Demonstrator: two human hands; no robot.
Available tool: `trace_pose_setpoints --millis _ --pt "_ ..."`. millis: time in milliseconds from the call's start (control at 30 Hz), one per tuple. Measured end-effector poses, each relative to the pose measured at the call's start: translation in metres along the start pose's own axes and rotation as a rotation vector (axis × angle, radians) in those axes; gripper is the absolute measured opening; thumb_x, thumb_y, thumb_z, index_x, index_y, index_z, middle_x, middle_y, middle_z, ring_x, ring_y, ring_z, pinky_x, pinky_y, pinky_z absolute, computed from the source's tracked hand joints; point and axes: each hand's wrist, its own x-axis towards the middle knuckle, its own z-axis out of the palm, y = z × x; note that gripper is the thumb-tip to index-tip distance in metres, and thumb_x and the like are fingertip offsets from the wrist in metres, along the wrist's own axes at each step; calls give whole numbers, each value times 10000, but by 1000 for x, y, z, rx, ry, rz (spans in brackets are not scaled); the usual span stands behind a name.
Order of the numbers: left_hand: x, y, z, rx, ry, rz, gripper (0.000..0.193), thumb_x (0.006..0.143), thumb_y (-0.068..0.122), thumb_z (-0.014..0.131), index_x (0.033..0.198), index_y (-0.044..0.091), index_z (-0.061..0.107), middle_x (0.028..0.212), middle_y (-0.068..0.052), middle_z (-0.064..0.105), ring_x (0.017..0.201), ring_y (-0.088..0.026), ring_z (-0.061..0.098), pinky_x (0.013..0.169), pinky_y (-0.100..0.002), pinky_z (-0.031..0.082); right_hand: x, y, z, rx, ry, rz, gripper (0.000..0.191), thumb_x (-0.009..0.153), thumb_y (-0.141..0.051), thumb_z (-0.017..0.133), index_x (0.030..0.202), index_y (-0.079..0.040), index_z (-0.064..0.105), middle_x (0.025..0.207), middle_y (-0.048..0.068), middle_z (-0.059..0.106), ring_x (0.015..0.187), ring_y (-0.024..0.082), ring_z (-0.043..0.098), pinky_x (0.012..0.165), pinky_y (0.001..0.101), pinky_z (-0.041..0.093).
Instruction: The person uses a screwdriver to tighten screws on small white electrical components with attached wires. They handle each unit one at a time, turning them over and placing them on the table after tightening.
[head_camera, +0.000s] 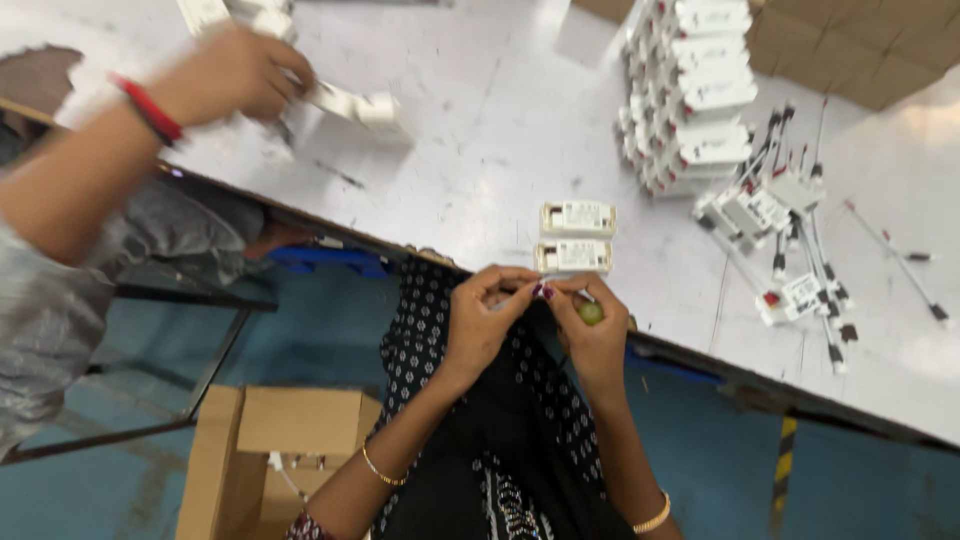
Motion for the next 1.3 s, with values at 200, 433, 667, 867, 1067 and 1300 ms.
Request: trace_pose_setpoints --millis 200,433,667,867,1067,1300 --pt "-3 21 -1 345 69 -13 162 928 72 724 1073 16 771 944 -36 716 805 -77 637 681 -214 505 -5 -6 -7 -67 26 6 35 979 -76 668 984 -44 681 620 -70 520 457 -7 401 382 188 269" --pt "34 24 -8 585 -58 110 144 908 143 741 1020 65 786 948 -62 736 819 -133 697 684 -269 555 31 -76 -49 364 46 -313 94 1042 -93 580 1108 -31 604 585 -76 339 454 29 290 397 226 226" --pt "44 8 -6 599 -102 18 153 880 142 735 1005 75 793 938 -72 725 822 -154 696 673 -284 574 55 -110 -23 385 109 -666 52 1107 -82 576 1089 -34 575 578 -60 304 402 11 243 341 218 192" --pt "36 -1 -9 590 -83 66 156 894 133 737 1026 60 776 921 -75 713 779 -148 699 667 -270 578 65 -96 0 285 96 -617 63 1113 -65 583 1145 -19 555 650 -11 384 436 23 248 375 238 203" --pt "33 3 -9 552 -95 13 141 904 126 724 1023 62 763 921 -60 706 744 -118 688 631 -251 568 65 -90 10 239 100 -586 46 1142 -40 566 1159 0 550 558 -26 349 431 26 243 400 230 193" --pt "32 4 -5 555 -86 -26 143 888 129 719 1010 62 753 914 -51 691 691 -103 678 599 -241 566 61 -93 16 138 140 -604 41 1148 -29 561 1158 4 539 535 -7 388 400 38 277 388 233 198"
